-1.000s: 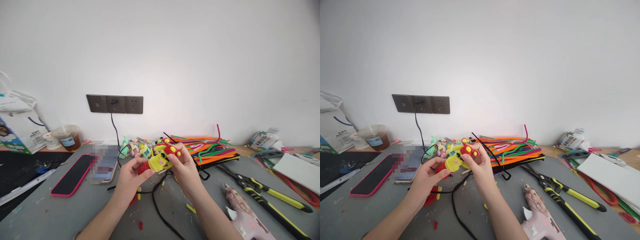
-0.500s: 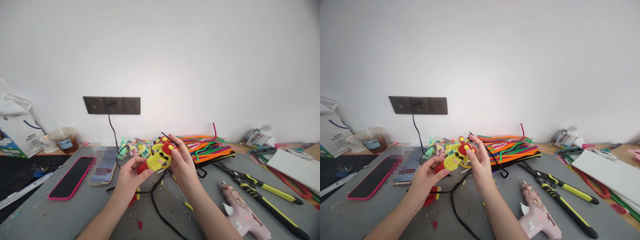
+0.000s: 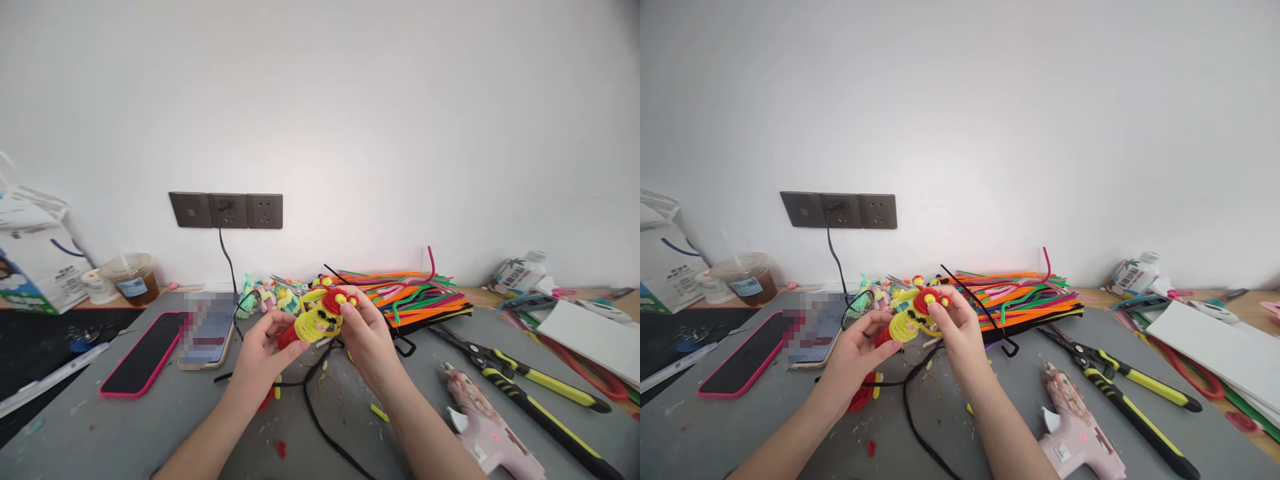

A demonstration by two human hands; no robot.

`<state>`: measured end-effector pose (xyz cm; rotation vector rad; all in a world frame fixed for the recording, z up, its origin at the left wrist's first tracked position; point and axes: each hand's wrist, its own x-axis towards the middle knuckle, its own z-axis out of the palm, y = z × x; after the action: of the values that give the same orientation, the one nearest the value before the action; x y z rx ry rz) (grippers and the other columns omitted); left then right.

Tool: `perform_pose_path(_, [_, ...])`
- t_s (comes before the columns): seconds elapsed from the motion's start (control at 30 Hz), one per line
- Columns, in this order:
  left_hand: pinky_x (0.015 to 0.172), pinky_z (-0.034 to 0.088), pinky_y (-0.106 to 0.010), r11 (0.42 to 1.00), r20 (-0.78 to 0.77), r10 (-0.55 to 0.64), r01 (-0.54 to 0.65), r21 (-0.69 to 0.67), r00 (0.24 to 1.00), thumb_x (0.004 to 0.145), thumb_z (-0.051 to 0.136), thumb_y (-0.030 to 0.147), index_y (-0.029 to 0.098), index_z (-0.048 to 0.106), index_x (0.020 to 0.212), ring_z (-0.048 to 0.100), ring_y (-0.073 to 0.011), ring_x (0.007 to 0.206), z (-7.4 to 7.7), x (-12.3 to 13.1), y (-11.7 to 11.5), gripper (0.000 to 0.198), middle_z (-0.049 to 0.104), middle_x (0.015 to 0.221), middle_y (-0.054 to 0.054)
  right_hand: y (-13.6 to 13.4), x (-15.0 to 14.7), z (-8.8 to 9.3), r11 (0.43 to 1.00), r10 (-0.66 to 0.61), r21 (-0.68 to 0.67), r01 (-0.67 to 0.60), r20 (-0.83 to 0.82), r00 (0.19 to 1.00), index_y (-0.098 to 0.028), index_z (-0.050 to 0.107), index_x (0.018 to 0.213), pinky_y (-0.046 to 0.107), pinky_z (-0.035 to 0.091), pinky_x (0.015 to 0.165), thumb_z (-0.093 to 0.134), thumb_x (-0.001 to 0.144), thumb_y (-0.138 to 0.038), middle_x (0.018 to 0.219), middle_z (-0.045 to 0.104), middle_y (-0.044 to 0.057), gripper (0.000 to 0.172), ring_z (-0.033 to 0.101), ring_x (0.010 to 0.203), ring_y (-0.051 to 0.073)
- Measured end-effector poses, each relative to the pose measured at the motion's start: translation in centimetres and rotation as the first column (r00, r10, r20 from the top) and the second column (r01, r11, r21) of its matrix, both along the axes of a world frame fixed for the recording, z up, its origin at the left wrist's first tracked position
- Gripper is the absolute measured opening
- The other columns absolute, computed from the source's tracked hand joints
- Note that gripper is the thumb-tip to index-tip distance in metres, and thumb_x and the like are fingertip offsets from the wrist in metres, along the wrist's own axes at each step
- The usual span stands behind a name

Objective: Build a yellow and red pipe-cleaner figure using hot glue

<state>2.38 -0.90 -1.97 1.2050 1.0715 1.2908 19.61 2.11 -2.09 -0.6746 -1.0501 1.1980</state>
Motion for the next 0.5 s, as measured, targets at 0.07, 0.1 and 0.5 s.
perform_pose_path(0.07, [0.084,0.054,-0.031,1.000,-0.034,-0.021,0.022,0.004,0.999,0.066,0.085,0.031,0.019,0.067,0.100,0.069,-0.0247,0.099,-0.15,0.00,0.09,0.041,0.076,0.101,-0.009,-0.11,-0.02,0.13,1.000,0.010,0.009,-0.010,0.011,1.000,-0.028,0.073,0.094,0.035,0.050,0.081,0.081,0.075,-0.054,0.093,0.073,0.002,0.033,0.066,0.089,0.023])
perform_pose_path(0.1, [0.084,0.053,-0.031,0.999,-0.053,-0.036,0.036,0.003,0.998,0.066,0.085,0.029,0.019,0.066,0.104,0.069,-0.0246,0.100,-0.21,0.02,0.10,0.043,0.076,0.101,-0.009,-0.16,-0.04,0.21,1.000,0.013,0.009,-0.014,0.016,1.000,-0.028,0.073,0.094,0.035,0.050,0.081,0.081,0.075,-0.054,0.094,0.073,0.002,0.033,0.066,0.089,0.023])
perform_pose_path(0.5, [0.090,0.056,-0.033,0.989,-0.034,-0.147,0.147,-0.015,0.989,0.074,0.079,0.026,0.018,0.062,0.108,0.067,-0.0249,0.108,-0.62,0.11,0.07,0.039,0.073,0.110,-0.011,-0.17,-0.34,0.47,0.993,0.103,0.064,-0.101,-0.022,0.994,-0.030,0.077,0.105,0.035,0.049,0.080,0.063,0.088,-0.060,0.100,0.075,0.004,0.036,0.064,0.094,0.025])
